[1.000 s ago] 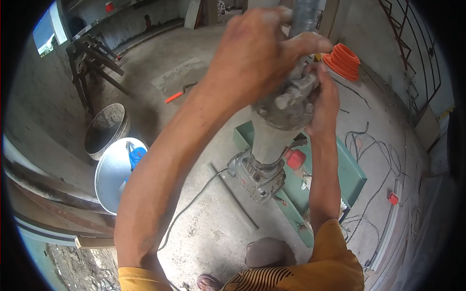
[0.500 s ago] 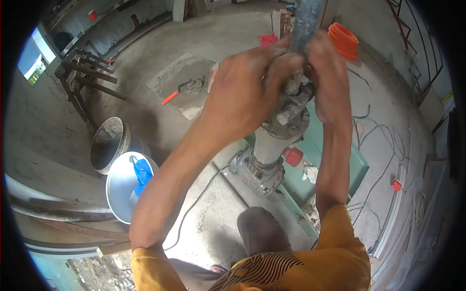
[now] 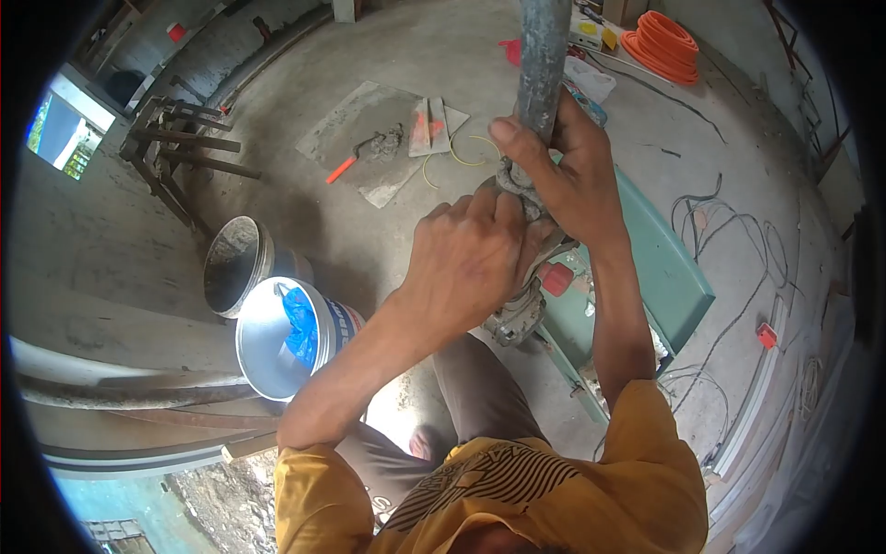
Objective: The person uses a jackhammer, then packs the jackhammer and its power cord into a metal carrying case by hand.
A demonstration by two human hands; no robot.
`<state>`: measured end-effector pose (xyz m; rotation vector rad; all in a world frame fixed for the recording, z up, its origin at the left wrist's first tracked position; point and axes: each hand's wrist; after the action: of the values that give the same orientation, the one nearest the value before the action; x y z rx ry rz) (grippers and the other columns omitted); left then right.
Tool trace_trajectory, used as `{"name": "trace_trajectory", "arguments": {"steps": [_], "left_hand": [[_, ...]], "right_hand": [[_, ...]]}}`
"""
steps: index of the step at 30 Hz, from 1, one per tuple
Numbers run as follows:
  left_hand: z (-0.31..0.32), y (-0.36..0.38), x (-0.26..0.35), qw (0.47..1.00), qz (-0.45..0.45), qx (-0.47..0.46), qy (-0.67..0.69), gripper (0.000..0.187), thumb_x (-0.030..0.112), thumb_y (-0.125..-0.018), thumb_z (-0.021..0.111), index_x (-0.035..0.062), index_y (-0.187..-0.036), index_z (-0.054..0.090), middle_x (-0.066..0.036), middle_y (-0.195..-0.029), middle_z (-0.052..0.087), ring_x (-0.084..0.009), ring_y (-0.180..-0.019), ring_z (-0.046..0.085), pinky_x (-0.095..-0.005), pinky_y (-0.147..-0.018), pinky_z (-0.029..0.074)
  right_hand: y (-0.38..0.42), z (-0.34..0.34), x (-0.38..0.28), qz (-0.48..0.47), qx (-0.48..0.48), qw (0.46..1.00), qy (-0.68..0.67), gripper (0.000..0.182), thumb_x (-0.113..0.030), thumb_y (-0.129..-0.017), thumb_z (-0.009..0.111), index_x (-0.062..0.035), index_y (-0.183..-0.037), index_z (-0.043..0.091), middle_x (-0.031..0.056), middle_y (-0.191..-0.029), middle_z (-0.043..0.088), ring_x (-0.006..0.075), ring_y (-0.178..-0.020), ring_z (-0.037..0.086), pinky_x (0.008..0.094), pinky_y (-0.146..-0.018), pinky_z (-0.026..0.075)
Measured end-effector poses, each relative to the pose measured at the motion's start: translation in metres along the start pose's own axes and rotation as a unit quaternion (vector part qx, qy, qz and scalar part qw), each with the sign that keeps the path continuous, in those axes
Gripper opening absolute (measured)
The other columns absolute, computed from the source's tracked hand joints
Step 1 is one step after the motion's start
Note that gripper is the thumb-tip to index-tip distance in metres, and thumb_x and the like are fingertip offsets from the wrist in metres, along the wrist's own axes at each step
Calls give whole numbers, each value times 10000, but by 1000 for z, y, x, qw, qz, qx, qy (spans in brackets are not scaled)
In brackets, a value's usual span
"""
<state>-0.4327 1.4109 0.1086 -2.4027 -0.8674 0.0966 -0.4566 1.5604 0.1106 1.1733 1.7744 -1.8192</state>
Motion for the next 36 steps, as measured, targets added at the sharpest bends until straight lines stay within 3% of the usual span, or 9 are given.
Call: {"name": "trace_trajectory", "arguments": {"steps": [5, 11, 17, 19, 28, 36], "left_hand": [[10, 5, -14, 995, 51, 28, 87, 298, 220, -863, 687, 16, -749, 504, -118, -624, 521, -310, -518, 574, -396, -449, 444], [4, 2, -21, 993, 112, 30, 23, 321, 233, -875, 663, 13, -698, 509, -139, -609, 546, -338, -493, 576, -413, -443, 445], [17, -1, -29, 989, 120, 35, 85, 323, 244, -884, 640, -1, -701, 536, -170, -589, 578, -362, -500, 592, -440, -459, 457], [12, 0, -29, 989, 116, 24, 92, 319, 243, -886, 637, -5, -709, 543, -181, -593, 586, -365, -506, 596, -442, -463, 462], [3, 17, -33, 989, 109, 17, 94, 314, 237, -886, 633, -23, -730, 555, -195, -606, 593, -364, -510, 605, -444, -472, 476], [0, 18, -35, 990, 115, 4, 85, 311, 237, -888, 634, -29, -750, 549, -191, -641, 594, -356, -531, 612, -431, -487, 481]], "right_hand": [[9, 4, 6, -12, 35, 995, 95, 365, -296, -821, 745, -4, -821, 526, 48, -556, 521, 91, -513, 466, 293, -477, 379], [16, 11, 9, 19, 75, 997, 21, 354, -263, -775, 779, -9, -764, 533, 26, -549, 485, 90, -508, 396, 280, -460, 345], [19, 11, 22, 15, 120, 993, 13, 306, -221, -776, 785, 9, -717, 592, 13, -574, 512, 63, -564, 411, 264, -496, 360], [23, 14, 17, 70, 134, 988, -37, 266, -213, -775, 794, 1, -723, 645, -9, -605, 552, 50, -589, 435, 252, -516, 370], [25, 18, 6, 80, 101, 991, -43, 254, -205, -761, 819, 7, -737, 682, -11, -655, 621, 36, -594, 518, 214, -520, 395], [23, 17, 14, 64, 84, 994, -35, 239, -208, -775, 805, 4, -758, 697, 5, -656, 633, 44, -595, 516, 229, -531, 398]]}}
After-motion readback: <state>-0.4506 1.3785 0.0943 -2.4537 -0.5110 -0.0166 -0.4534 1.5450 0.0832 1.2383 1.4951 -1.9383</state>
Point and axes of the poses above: each hand's wrist, its own y-axis away from the middle knuckle, its own z-axis out of the palm, x = y × z
